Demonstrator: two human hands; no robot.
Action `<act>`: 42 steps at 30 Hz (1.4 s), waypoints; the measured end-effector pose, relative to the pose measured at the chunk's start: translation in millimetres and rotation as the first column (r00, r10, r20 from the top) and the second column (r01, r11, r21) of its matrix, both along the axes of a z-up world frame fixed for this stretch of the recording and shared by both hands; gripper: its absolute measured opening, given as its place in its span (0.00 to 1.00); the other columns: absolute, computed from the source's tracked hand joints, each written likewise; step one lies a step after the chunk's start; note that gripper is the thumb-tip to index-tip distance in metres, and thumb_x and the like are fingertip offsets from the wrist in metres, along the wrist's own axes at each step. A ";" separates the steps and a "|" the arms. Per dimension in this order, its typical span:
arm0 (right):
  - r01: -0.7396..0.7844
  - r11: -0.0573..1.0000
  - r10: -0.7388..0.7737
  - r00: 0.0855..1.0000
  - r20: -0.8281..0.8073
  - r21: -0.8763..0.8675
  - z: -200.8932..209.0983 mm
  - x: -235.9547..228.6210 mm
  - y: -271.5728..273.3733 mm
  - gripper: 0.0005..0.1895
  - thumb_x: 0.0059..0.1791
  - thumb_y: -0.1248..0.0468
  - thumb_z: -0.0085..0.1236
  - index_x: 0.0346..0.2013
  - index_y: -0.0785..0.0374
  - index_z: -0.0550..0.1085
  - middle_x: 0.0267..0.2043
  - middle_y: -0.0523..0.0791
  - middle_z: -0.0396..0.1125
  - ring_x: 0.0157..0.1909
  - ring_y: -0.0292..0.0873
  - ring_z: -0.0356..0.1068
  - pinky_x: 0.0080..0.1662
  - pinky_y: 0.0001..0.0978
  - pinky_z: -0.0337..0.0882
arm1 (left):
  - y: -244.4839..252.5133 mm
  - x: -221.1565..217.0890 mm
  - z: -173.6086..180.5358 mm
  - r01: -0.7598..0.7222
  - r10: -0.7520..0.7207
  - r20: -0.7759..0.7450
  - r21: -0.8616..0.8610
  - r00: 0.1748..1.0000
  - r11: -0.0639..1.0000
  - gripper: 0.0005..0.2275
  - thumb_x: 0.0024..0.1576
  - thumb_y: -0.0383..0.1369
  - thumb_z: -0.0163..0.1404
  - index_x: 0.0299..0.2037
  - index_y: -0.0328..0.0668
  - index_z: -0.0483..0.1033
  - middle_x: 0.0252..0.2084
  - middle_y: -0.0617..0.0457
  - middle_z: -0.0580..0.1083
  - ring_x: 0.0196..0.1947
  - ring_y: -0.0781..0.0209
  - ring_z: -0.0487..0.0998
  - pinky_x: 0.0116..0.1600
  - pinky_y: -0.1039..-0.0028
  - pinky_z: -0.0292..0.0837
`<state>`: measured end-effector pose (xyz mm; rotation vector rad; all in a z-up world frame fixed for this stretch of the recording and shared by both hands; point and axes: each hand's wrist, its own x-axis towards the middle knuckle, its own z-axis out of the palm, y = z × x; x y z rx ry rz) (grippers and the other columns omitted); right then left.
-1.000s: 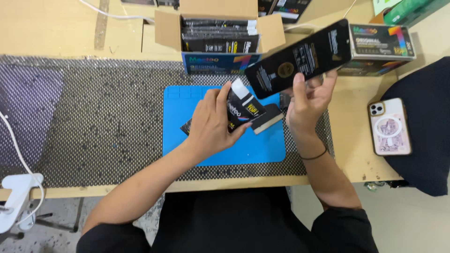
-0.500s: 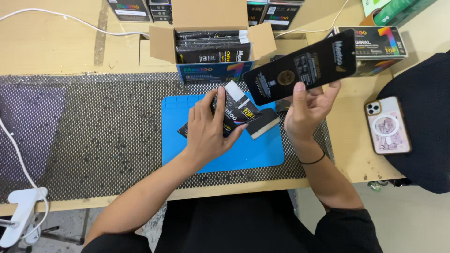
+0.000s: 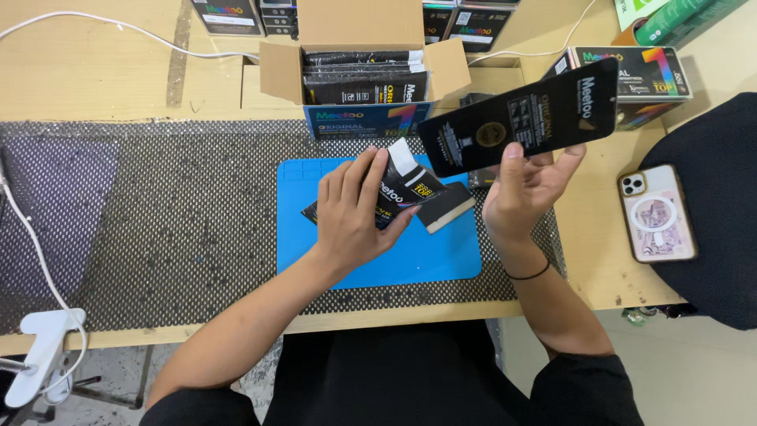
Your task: The person repeatedly unpacks Meetoo-branded smartphone LCD screen assemblies from their packaging. They remove each screen from a plastic bag, briefly display the front and back, and place the screen back into the box. The process is repeated multiple times with different units.
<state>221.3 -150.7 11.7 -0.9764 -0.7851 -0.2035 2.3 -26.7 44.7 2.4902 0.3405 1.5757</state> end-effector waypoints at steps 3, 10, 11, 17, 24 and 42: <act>0.017 1.000 -0.015 0.998 0.057 -0.026 -3.8 -0.3 0.8 0.38 0.55 0.73 0.52 0.75 0.59 0.46 0.54 0.51 0.71 0.55 0.40 0.71 0.58 0.37 0.74 | 0.4 0.0 -0.4 -0.006 0.006 -0.010 0.013 1.000 1.000 0.35 0.52 0.46 0.65 0.67 0.34 0.69 0.60 0.37 0.72 0.49 0.42 0.74 0.50 0.58 0.65; 0.020 0.999 -0.017 0.994 0.105 -0.027 16.1 -23.3 6.7 0.41 0.53 0.73 0.54 0.75 0.61 0.44 0.55 0.55 0.72 0.55 0.44 0.73 0.60 0.41 0.74 | -0.7 -0.2 -3.8 -0.014 0.014 0.015 0.003 1.000 1.000 0.38 0.51 0.47 0.66 0.69 0.34 0.66 0.61 0.34 0.70 0.48 0.38 0.74 0.50 0.56 0.66; -0.024 0.998 0.031 0.990 0.136 -0.055 15.2 -26.7 4.7 0.40 0.53 0.73 0.54 0.74 0.61 0.45 0.57 0.54 0.70 0.58 0.44 0.70 0.61 0.41 0.72 | -0.2 -0.2 -4.3 -0.016 0.016 0.022 -0.003 1.000 1.000 0.39 0.51 0.46 0.66 0.69 0.33 0.65 0.61 0.33 0.69 0.49 0.37 0.73 0.50 0.55 0.66; -0.152 0.983 0.175 0.947 0.271 -0.104 32.8 -46.7 11.1 0.45 0.48 0.73 0.59 0.71 0.64 0.43 0.63 0.58 0.60 0.64 0.50 0.64 0.64 0.49 0.68 | 1.6 0.1 -10.7 -0.010 0.010 0.039 0.004 0.999 1.000 0.41 0.48 0.46 0.68 0.69 0.32 0.65 0.59 0.33 0.67 0.49 0.37 0.71 0.50 0.55 0.67; -0.224 0.849 0.395 0.871 0.294 -0.478 83.3 -70.6 5.9 0.21 0.50 0.62 0.55 0.52 0.75 0.71 0.60 0.62 0.64 0.62 0.60 0.67 0.58 0.50 0.70 | 6.5 -0.9 -5.8 0.046 -0.039 0.121 -0.057 0.992 0.997 0.40 0.51 0.43 0.67 0.68 0.27 0.63 0.55 0.35 0.66 0.46 0.40 0.70 0.48 0.58 0.66; -0.183 0.902 0.262 0.952 0.159 -0.391 34.7 -56.8 15.3 0.18 0.48 0.77 0.59 0.53 0.80 0.73 0.49 0.60 0.73 0.46 0.57 0.77 0.44 0.42 0.80 | 59.2 -14.7 27.4 0.404 -0.510 -0.054 -0.540 0.858 0.738 0.14 0.57 0.23 0.55 0.54 0.36 0.77 0.38 0.45 0.81 0.40 0.39 0.83 0.45 0.57 0.78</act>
